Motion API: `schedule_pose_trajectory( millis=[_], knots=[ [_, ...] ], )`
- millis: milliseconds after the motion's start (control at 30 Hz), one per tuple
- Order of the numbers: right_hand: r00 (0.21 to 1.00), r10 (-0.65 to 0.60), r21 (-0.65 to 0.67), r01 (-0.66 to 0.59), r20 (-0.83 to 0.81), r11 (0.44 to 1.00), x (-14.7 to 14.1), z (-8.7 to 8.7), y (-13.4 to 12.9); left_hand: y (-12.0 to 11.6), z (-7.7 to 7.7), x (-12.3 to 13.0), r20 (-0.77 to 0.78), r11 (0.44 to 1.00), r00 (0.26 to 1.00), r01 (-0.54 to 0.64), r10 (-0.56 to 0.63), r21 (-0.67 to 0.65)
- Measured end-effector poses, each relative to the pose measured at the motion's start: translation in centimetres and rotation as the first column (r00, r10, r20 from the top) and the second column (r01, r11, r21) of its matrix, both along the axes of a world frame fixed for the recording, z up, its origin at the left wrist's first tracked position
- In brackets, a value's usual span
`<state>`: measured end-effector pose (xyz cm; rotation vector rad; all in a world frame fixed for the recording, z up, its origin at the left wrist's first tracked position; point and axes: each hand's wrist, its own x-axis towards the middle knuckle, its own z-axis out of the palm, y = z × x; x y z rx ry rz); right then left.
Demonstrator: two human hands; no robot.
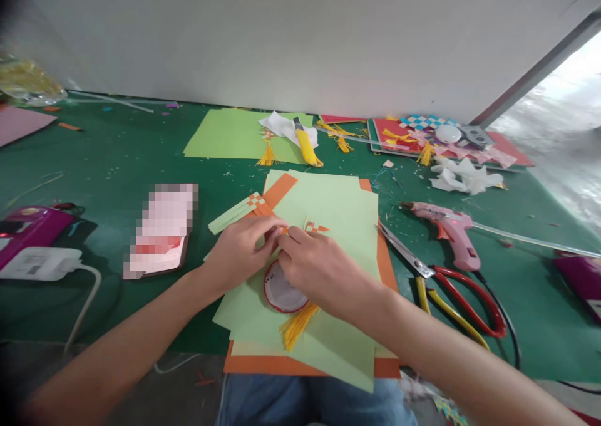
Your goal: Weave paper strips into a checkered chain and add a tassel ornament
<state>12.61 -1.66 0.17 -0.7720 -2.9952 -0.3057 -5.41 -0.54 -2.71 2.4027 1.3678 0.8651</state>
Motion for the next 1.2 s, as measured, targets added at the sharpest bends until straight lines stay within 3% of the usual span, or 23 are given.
schedule_pose_trajectory(
  millis=[167, 267, 367, 467, 500, 533, 567, 600, 733, 800, 1000, 1100, 1200],
  knots=[
    [0.997, 0.035, -0.056, -0.031, 0.065, 0.998, 0.3, 0.1, 0.6, 0.0, -0.2, -0.1, 0.002, 1.000, 1.000, -0.013, 0.013, 0.001],
    [0.990, -0.089, -0.272, 0.058, -0.105, 0.961, 1.3, 0.3, 0.7, 0.0, -0.3, 0.0, 0.038, 0.999, 0.999, -0.020, 0.018, 0.041],
    [0.886, -0.340, -0.582, 0.102, -0.315, 0.807, 2.2, 0.3, 0.4, -0.2, -0.2, 0.1, 0.062, 0.997, 0.998, -0.005, 0.001, 0.078],
    [0.750, -0.575, -0.832, 0.060, -0.326, 0.551, 2.8, 0.0, 0.0, -0.4, 0.1, 0.2, 0.083, 0.995, 0.995, 0.043, -0.051, 0.095],
    [0.717, -0.624, -0.875, 0.044, -0.309, 0.483, 2.9, -0.1, -0.1, -0.4, 0.2, 0.2, 0.083, 0.993, 0.994, 0.061, -0.069, 0.096],
    [0.694, -0.654, -0.893, 0.036, -0.301, 0.449, 2.9, -0.2, -0.2, -0.5, 0.3, 0.2, 0.082, 0.993, 0.993, 0.074, -0.082, 0.096],
    [0.681, -0.666, -0.891, 0.043, -0.304, 0.451, 2.9, -0.3, -0.3, -0.5, 0.3, 0.2, 0.080, 0.992, 0.993, 0.081, -0.089, 0.094],
    [0.678, -0.661, -0.870, 0.063, -0.322, 0.489, 2.9, -0.4, -0.3, -0.5, 0.4, 0.2, 0.082, 0.993, 0.993, 0.081, -0.088, 0.091],
    [0.776, -0.462, -0.617, 0.121, -0.430, 0.778, 3.0, -0.4, -0.6, -0.4, 0.0, 0.2, 0.119, 0.994, 0.991, 0.040, -0.052, 0.100],
    [0.839, -0.358, -0.495, 0.124, -0.410, 0.860, 3.1, -0.2, -0.9, -0.3, -0.2, 0.2, 0.118, 0.993, 0.992, 0.025, -0.039, 0.119],
    [0.970, -0.162, -0.260, 0.111, -0.181, 0.959, 2.7, 0.3, -1.2, -0.4, -0.2, 0.2, 0.076, 0.991, 0.997, 0.018, -0.028, 0.130],
    [0.994, -0.090, -0.146, 0.079, -0.068, 0.986, 2.0, 0.6, -1.0, -0.4, -0.2, 0.3, 0.067, 0.990, 0.998, 0.010, -0.020, 0.138],
    [0.999, -0.049, -0.113, 0.050, 0.008, 0.992, 1.3, 0.9, -0.7, -0.3, -0.3, 0.3, 0.070, 0.991, 0.997, 0.011, -0.020, 0.132]
  ],
)
